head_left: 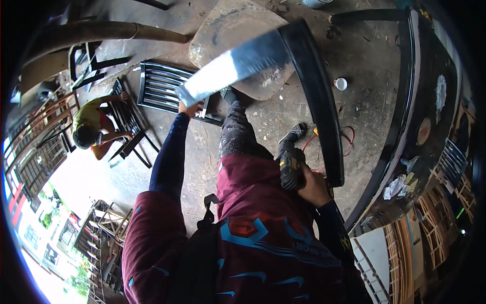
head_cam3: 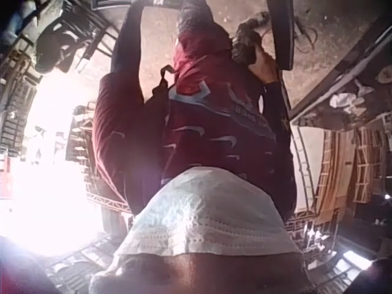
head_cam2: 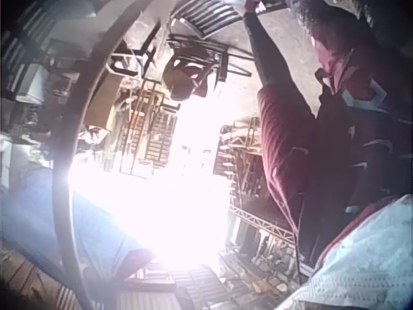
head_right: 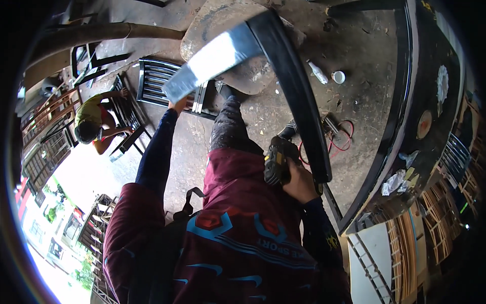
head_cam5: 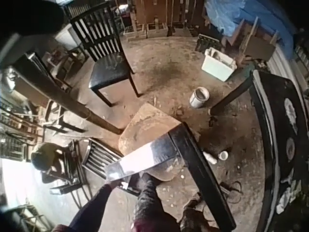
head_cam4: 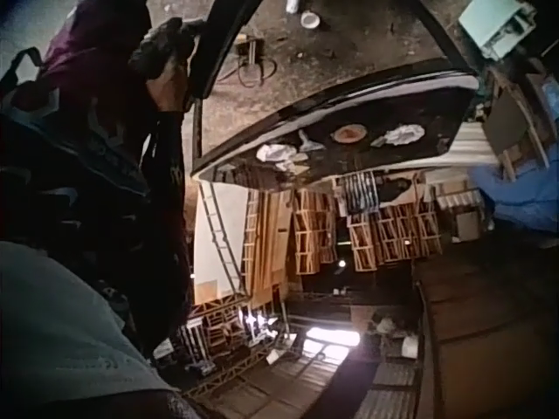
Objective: Assembling and repairing wooden and metal chairs in a workshop.
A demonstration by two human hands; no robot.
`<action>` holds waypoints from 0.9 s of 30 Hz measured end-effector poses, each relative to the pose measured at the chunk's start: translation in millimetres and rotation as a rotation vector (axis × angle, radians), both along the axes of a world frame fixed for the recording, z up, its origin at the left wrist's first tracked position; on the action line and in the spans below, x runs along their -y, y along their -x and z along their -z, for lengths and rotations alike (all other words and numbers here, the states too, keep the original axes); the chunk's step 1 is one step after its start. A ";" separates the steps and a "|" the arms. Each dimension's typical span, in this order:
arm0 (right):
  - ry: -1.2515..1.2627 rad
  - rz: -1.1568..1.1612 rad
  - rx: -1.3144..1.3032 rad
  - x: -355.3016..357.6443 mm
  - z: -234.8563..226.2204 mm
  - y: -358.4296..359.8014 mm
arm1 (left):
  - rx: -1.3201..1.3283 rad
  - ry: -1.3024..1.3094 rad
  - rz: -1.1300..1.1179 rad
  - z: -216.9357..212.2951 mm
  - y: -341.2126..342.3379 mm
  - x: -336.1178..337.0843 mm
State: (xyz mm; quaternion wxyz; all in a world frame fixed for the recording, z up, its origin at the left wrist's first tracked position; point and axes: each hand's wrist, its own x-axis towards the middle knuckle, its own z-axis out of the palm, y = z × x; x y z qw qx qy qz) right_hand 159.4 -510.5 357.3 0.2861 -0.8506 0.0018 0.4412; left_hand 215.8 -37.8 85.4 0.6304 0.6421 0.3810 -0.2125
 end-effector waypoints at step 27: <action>-0.069 0.532 0.549 314.4 -37.6 166.7 | -0.443 -0.249 0.349 -138.7 333.8 265.5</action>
